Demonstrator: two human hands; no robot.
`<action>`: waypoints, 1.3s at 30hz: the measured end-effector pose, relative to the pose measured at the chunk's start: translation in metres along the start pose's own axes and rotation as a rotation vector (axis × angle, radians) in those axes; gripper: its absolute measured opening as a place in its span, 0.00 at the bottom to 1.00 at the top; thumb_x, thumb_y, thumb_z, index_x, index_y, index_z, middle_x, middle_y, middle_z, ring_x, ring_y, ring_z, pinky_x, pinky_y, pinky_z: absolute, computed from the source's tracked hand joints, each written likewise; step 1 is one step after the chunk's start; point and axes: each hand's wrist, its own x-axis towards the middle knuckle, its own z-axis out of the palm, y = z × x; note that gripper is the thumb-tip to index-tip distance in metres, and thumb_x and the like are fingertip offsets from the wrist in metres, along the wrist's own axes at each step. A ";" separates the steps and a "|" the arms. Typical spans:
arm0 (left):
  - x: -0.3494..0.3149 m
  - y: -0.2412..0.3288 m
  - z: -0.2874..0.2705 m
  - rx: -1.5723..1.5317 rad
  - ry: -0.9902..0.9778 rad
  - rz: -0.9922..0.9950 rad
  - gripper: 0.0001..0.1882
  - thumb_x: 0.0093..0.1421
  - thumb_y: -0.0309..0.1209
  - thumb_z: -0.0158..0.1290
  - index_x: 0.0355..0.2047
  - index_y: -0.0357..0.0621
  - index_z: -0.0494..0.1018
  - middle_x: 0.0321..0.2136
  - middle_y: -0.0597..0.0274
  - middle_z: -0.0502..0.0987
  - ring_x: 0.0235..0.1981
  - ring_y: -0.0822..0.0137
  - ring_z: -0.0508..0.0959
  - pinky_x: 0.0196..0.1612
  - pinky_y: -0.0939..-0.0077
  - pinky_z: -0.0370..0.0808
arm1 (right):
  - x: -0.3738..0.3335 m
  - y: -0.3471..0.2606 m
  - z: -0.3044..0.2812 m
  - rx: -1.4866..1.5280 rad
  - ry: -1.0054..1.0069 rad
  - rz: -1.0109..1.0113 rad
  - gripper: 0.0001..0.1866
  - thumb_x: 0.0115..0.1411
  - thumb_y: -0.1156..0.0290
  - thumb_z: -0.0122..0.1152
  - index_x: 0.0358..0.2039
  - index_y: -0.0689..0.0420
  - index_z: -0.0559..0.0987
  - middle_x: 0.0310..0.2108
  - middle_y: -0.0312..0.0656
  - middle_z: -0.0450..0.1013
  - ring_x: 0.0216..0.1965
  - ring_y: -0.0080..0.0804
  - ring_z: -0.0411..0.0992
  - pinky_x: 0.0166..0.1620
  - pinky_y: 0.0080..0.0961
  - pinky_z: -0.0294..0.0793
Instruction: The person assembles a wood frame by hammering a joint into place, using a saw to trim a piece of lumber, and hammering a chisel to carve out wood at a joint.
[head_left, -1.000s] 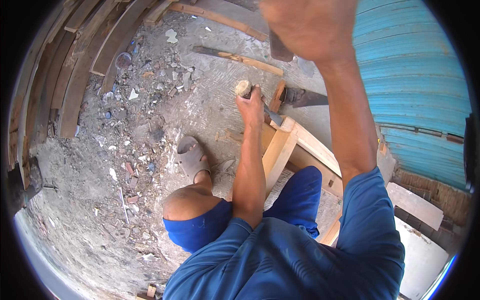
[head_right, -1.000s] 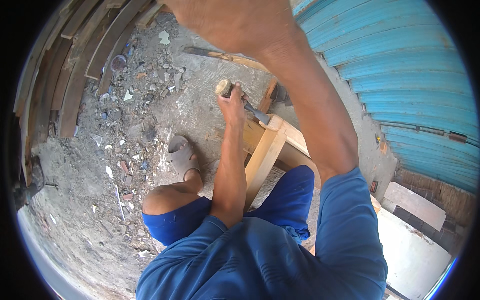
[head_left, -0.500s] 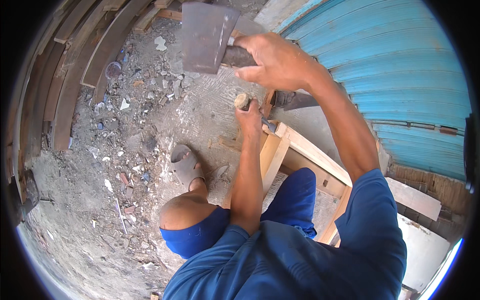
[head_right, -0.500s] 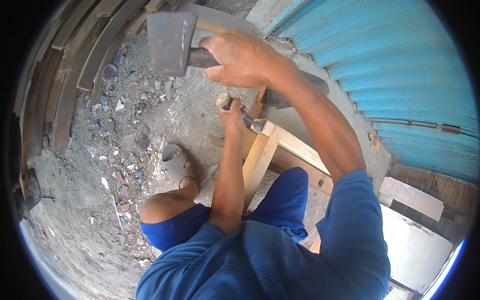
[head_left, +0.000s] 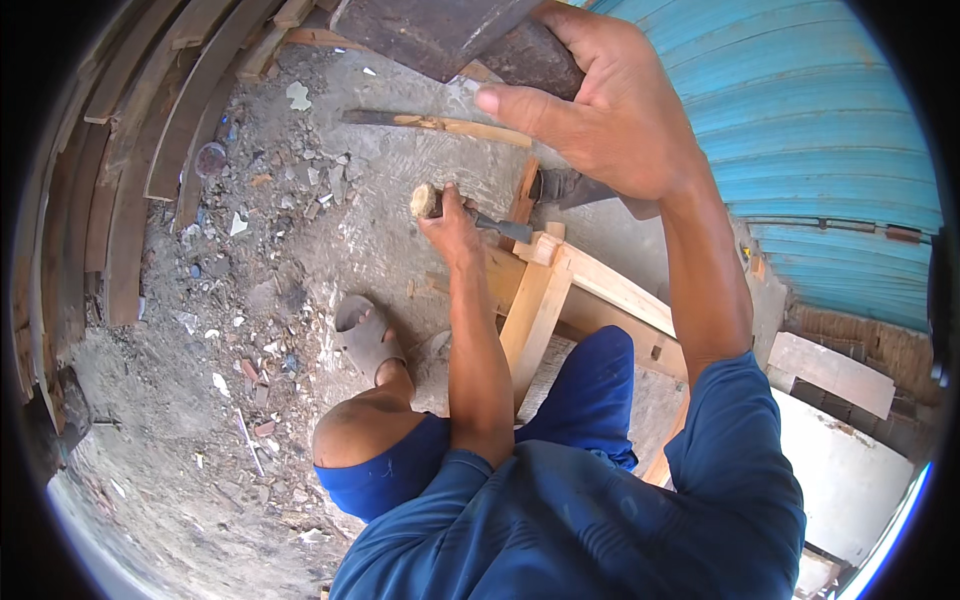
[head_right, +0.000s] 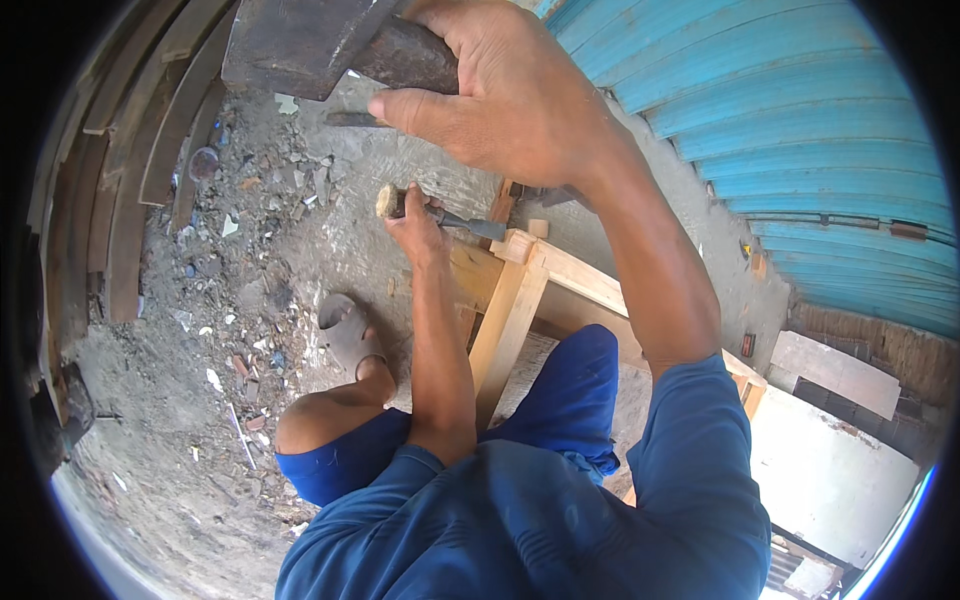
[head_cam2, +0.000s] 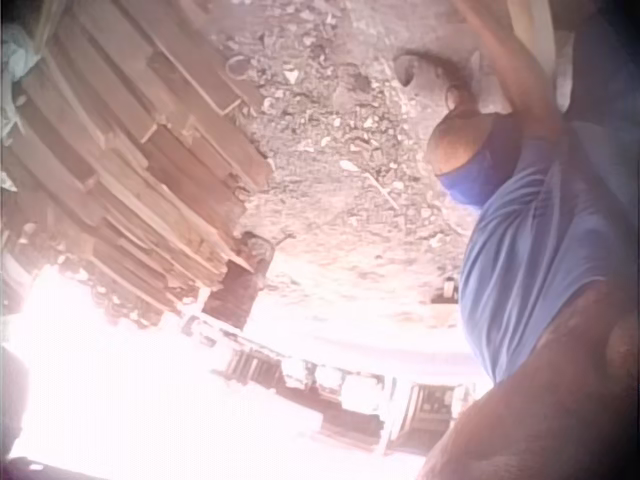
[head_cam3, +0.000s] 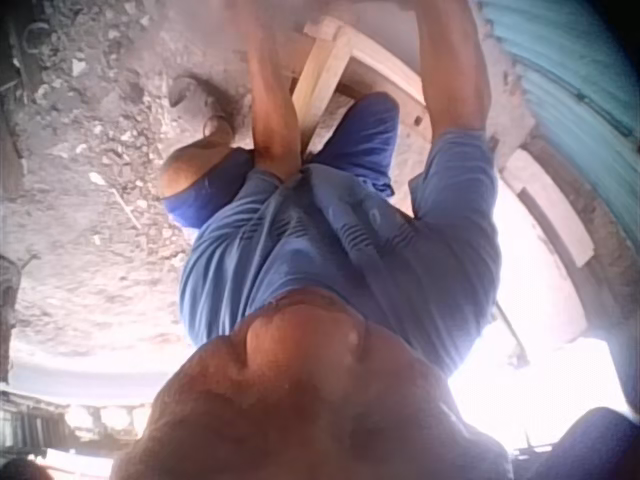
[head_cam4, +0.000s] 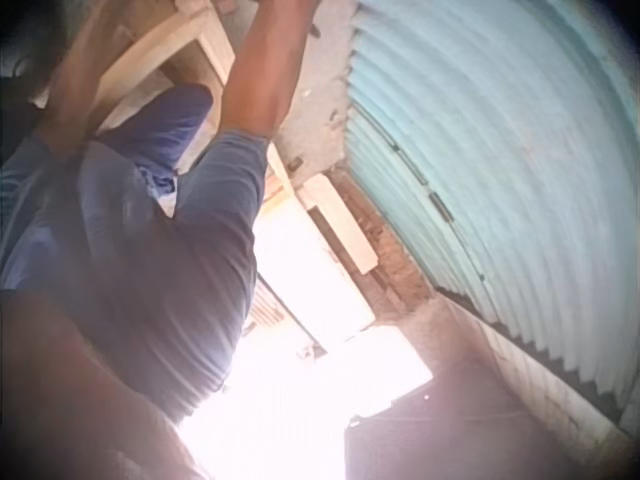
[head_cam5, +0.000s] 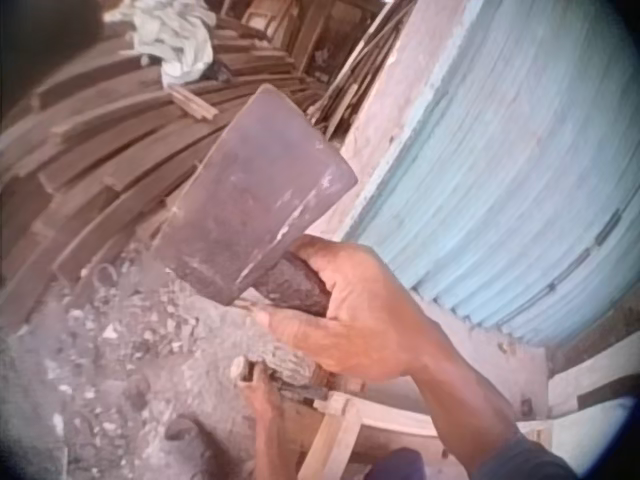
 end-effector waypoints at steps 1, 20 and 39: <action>0.000 -0.001 -0.001 0.006 -0.003 -0.013 0.05 0.61 0.23 0.55 0.32 0.39 0.69 0.22 0.63 0.72 0.20 0.69 0.72 0.24 0.74 0.71 | -0.001 0.000 0.000 -0.007 0.011 0.015 0.21 0.58 0.73 0.62 0.53 0.66 0.74 0.41 0.39 0.75 0.41 0.23 0.69 0.47 0.24 0.70; 0.012 -0.002 0.016 0.038 -0.188 -0.088 0.09 0.61 0.24 0.56 0.36 0.41 0.66 0.24 0.62 0.71 0.18 0.69 0.72 0.22 0.73 0.72 | 0.018 -0.012 0.013 0.047 0.139 -0.051 0.21 0.60 0.73 0.62 0.52 0.68 0.74 0.41 0.40 0.76 0.40 0.23 0.71 0.46 0.25 0.73; -0.023 -0.017 0.036 -0.136 -0.221 -0.188 0.08 0.61 0.23 0.57 0.39 0.41 0.70 0.28 0.64 0.75 0.26 0.72 0.74 0.28 0.74 0.75 | 0.007 0.060 0.010 -0.772 -0.200 0.211 0.25 0.49 0.66 0.66 0.45 0.69 0.77 0.26 0.58 0.74 0.31 0.48 0.76 0.39 0.40 0.75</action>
